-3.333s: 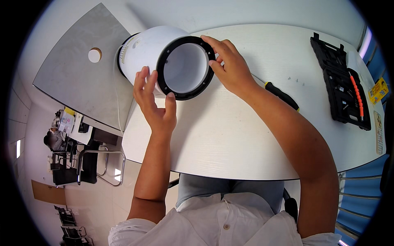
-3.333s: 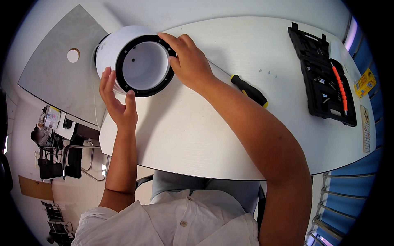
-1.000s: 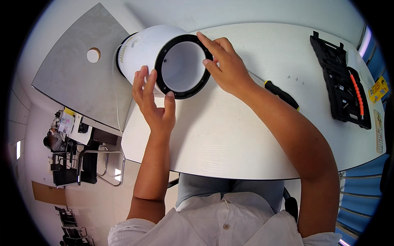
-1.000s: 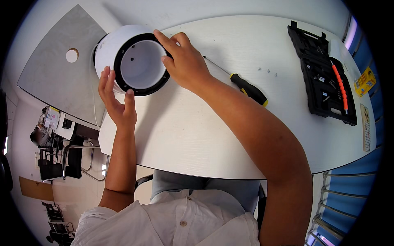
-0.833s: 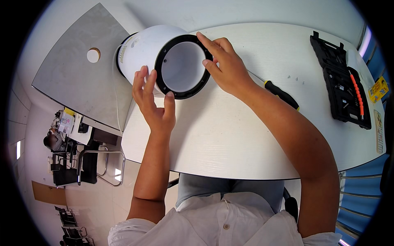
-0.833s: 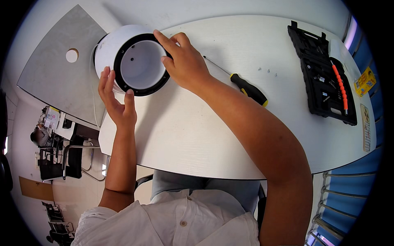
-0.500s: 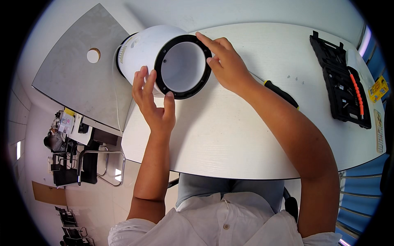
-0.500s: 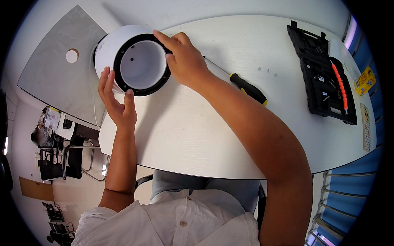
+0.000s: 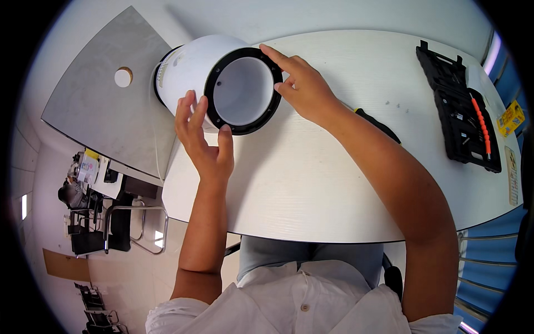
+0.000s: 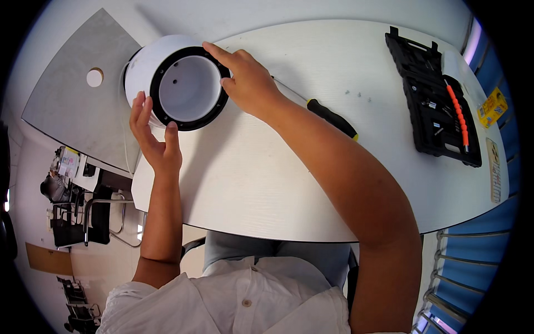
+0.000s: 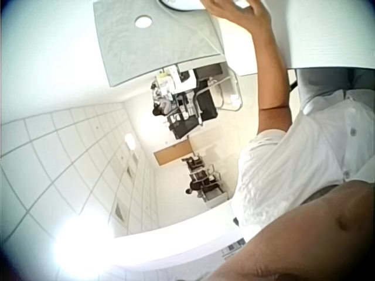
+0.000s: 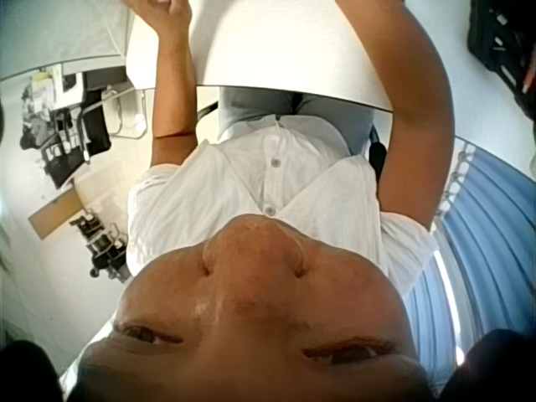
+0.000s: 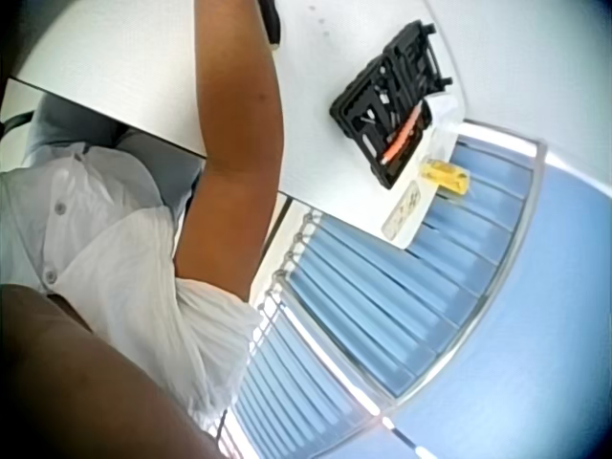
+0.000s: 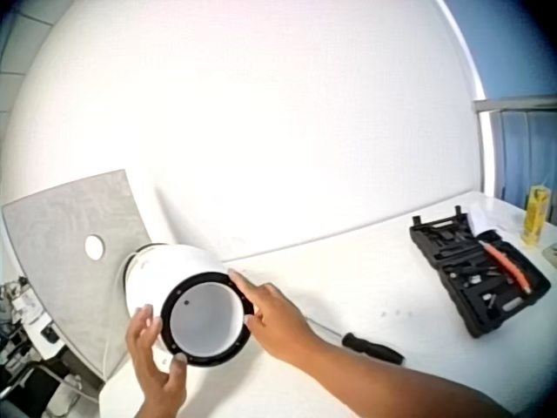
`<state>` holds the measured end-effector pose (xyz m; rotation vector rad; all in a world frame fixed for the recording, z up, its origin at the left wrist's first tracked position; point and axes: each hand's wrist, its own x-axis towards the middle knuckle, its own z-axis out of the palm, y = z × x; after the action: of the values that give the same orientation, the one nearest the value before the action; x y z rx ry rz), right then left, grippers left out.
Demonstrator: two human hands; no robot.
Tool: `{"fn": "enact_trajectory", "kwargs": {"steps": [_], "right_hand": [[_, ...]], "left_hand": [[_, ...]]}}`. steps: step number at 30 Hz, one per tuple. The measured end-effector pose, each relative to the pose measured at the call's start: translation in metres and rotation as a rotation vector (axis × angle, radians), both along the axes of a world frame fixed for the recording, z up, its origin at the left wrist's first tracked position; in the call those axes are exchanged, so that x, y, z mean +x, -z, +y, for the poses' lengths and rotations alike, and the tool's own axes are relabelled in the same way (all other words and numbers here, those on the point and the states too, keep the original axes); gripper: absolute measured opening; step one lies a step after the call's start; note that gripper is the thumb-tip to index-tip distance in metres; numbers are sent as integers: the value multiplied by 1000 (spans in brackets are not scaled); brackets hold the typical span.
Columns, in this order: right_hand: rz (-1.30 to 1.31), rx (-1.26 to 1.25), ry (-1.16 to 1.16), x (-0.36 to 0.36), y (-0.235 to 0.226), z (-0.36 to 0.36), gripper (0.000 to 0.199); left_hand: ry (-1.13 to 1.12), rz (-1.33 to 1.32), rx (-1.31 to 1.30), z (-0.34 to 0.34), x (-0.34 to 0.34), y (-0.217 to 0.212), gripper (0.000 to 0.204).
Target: The person places a black rubber gasket onto the rim of a white cylindrical appliance. They then use a screwdriver to tighten several screws around the gasket to secure it in place.
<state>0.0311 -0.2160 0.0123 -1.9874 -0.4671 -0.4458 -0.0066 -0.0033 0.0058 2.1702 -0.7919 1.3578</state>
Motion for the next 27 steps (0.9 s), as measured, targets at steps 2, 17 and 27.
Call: {"fn": "enact_trajectory", "kwargs": {"steps": [2, 17, 27], "right_hand": [[-24, 8, -9, 1, 1, -1, 68], [-60, 138, 0, 5, 9, 5, 66], [-84, 136, 61, 3, 9, 7, 62]], "left_hand": [[6, -6, -19, -1, 1, 0, 57], [22, 4, -36, -4, 1, 0, 58], [13, 3, -38, -6, 0, 1, 53]]}}
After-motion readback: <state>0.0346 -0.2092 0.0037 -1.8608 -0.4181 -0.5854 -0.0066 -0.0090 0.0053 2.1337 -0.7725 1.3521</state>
